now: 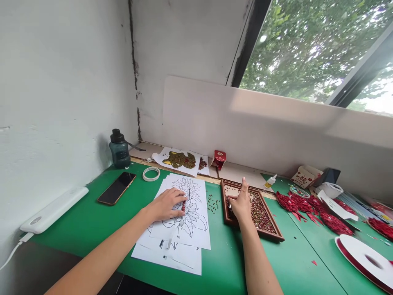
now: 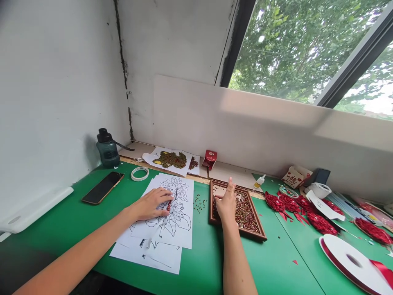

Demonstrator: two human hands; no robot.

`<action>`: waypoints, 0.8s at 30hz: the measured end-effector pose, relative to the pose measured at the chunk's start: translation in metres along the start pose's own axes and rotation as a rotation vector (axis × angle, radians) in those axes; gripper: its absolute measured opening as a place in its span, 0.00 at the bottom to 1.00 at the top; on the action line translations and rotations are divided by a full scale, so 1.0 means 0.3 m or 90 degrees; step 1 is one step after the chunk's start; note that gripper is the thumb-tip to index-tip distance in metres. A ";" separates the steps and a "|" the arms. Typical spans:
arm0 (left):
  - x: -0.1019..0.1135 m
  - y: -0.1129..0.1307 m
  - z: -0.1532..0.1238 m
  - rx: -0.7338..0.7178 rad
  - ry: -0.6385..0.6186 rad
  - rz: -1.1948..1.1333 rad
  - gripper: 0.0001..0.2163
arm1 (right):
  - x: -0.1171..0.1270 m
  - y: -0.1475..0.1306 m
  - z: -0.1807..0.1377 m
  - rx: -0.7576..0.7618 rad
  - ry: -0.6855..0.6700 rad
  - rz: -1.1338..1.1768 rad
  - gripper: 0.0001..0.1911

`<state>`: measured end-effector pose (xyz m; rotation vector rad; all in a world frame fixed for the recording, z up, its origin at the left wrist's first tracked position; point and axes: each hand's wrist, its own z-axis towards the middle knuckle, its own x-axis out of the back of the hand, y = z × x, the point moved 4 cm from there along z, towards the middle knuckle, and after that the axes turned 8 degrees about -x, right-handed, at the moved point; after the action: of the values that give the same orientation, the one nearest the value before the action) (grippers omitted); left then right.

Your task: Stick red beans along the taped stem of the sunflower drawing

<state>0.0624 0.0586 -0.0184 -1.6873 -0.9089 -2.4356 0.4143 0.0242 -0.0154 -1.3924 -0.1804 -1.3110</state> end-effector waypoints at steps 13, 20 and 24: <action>-0.007 -0.005 -0.005 -0.025 0.031 0.009 0.27 | -0.007 -0.027 -0.011 0.020 -0.003 -0.021 0.52; -0.006 -0.002 -0.002 -0.041 0.048 0.026 0.28 | 0.034 -0.069 -0.037 0.053 0.066 0.028 0.56; -0.001 0.007 0.000 -0.047 0.047 0.033 0.28 | 0.027 -0.135 -0.075 0.111 0.049 0.071 0.58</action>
<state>0.0633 0.0566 -0.0178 -1.6101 -0.7665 -2.5082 0.3747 0.0159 0.0084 -1.1869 -0.1579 -1.2239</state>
